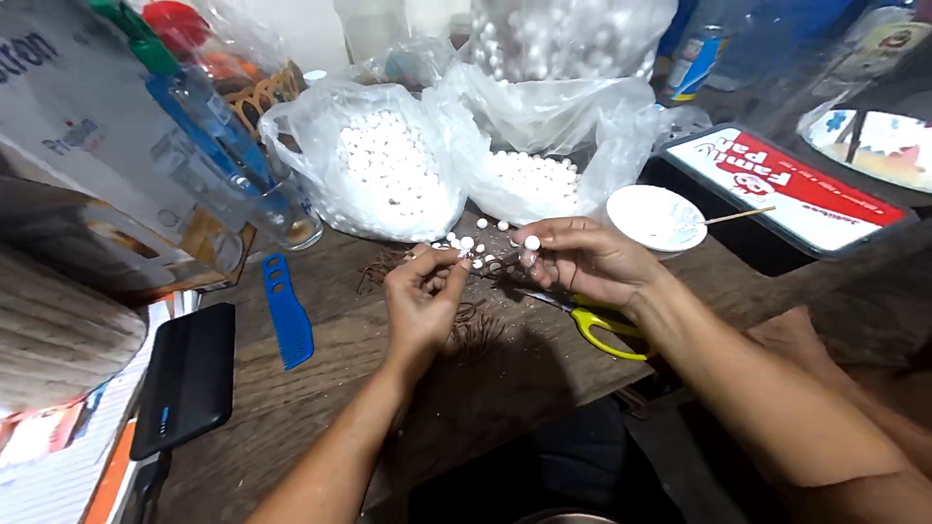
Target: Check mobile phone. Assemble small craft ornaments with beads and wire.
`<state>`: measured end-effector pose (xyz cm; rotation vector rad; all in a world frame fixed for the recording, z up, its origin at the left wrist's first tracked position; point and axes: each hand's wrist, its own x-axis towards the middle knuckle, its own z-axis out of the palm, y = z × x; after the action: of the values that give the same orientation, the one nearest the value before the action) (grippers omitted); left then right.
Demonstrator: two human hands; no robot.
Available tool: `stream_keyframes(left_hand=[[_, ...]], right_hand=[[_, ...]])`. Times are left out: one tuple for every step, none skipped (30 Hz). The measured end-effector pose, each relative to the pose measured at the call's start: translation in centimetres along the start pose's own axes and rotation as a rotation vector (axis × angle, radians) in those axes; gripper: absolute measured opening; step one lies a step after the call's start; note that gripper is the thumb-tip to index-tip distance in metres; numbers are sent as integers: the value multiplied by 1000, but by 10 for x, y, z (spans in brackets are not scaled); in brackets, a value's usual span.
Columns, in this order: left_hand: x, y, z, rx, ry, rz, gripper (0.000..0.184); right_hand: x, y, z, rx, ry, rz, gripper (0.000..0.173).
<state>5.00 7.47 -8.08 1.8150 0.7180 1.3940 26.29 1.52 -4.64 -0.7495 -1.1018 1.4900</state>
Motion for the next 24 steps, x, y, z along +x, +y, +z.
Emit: stream_keyframes(left_hand=[[-1,1,2,-6,-4,20,8],[-1,4,5,-16,-10,34,8],[-1,6,8,-29,-19,46,9],[-1,9,12,-33,-32,56,9],[0,11,15,-30,-45,66,9],[1,14,17,-21,-59,75,9],[3,16,19,-10,-74,83,8],[5,19,21,-1,-88,92,8],[8,22,22,6,-99,103,7],[12,25,25,11,-107,117,7],[15,28,27,11,-115,132,6],[18,30,31,6,-119,146,5],[21,33,36,-5,-120,153,5],[23,35,42,-20,-122,153,6],[24,37,48,-35,-128,151,6],[25,39,54,-48,-137,148,6],[26,40,59,-59,-144,145,6],[27,41,63,-65,-151,142,6],[27,42,66,-67,-160,137,6],[28,42,68,-70,-165,131,6],[28,41,70,-73,-170,127,6],[28,39,72,-74,-171,122,6],[28,38,74,-79,-171,110,6],[28,38,76,-83,-170,94,7]], right_hand=[[-9,1,1,8,12,-21,31],[-20,2,1,-3,28,-54,31],[-34,4,1,-27,51,-91,29],[-50,5,0,-56,82,-126,29],[-67,5,-4,-86,121,-155,29],[-84,5,-10,-121,176,-181,29],[-101,5,-18,-159,256,-204,30],[-115,4,-27,-184,355,-224,32],[-126,2,-37,-200,460,-238,33],[-134,-1,-47,-204,556,-248,35],[-137,-4,-57,-201,632,-260,36],[-138,-7,-65,-197,693,-271,37],[-137,-10,-71,-201,750,-284,36],[-133,-13,-75,-215,800,-305,34],[-129,-16,-77,-236,844,-329,30],[-125,-19,-78,-264,877,-357,25],[-121,-20,-79,-298,894,-386,22],[-119,-22,-80,-345,895,-411,21],[-117,-23,-82,-394,892,-429,22],[-115,-23,-83,-441,889,-439,22],[-113,-24,-84,-485,886,-450,20],[-112,-25,-84,-532,882,-465,19],[-112,-27,-83,-571,872,-490,19],[-113,-29,-83,-612,860,-525,19]])
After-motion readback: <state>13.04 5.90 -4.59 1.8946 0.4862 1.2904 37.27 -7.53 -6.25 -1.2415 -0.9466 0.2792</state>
